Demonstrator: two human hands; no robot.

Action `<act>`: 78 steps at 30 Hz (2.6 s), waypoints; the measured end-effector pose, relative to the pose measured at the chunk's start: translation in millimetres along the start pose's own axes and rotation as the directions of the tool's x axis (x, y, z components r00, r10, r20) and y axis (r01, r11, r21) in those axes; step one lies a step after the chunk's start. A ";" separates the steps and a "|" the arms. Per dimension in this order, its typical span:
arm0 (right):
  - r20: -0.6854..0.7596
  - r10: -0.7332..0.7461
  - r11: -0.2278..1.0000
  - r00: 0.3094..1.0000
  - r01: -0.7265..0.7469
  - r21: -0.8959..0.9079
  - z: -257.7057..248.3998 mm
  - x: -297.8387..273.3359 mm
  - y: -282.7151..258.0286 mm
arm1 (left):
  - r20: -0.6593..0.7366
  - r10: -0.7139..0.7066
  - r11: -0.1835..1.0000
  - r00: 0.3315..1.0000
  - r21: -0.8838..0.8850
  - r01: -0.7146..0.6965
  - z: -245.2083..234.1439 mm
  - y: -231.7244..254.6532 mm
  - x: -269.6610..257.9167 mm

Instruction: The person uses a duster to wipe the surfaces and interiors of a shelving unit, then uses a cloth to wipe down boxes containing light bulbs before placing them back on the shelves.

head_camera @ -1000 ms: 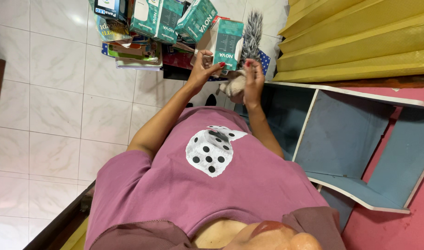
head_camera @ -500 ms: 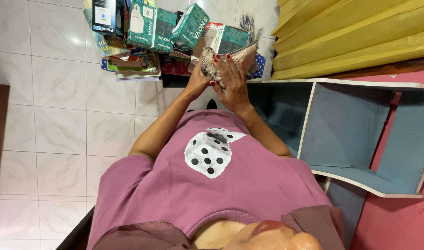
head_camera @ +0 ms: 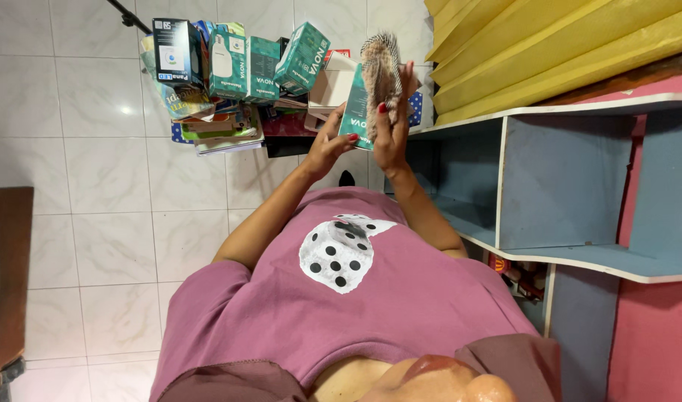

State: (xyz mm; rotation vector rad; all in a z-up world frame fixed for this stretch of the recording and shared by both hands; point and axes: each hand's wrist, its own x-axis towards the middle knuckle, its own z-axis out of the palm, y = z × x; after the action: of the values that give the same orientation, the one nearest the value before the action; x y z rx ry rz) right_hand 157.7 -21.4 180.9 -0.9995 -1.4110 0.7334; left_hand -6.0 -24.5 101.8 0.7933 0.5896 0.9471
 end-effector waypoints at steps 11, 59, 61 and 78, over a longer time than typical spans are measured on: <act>0.169 -0.031 0.950 0.985 0.081 -0.301 26.8 -88.8 -18.6 | 0.049 -0.066 0.916 0.997 -0.394 0.080 -25.1 -34.5 -19.7; -0.682 0.125 0.991 0.721 -0.058 0.120 -131.8 -331.1 -105.6 | 0.647 -0.368 0.789 0.668 -0.163 0.593 196.8 -129.0 -117.5; -0.674 0.214 0.952 0.707 0.004 0.307 -124.3 -338.0 -112.2 | 0.578 -0.371 0.775 0.727 -0.240 0.585 211.8 -128.1 -123.7; -0.714 0.477 0.761 0.512 0.166 0.627 -182.0 -360.0 -112.4 | 0.589 -0.073 0.977 0.805 0.204 -0.061 248.5 -143.8 -142.3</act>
State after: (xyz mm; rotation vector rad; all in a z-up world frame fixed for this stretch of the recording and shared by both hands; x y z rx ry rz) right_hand 296.6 -414.2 139.5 -0.7509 -0.1151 0.6329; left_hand 180.6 -281.4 145.2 1.2202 0.1362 0.5770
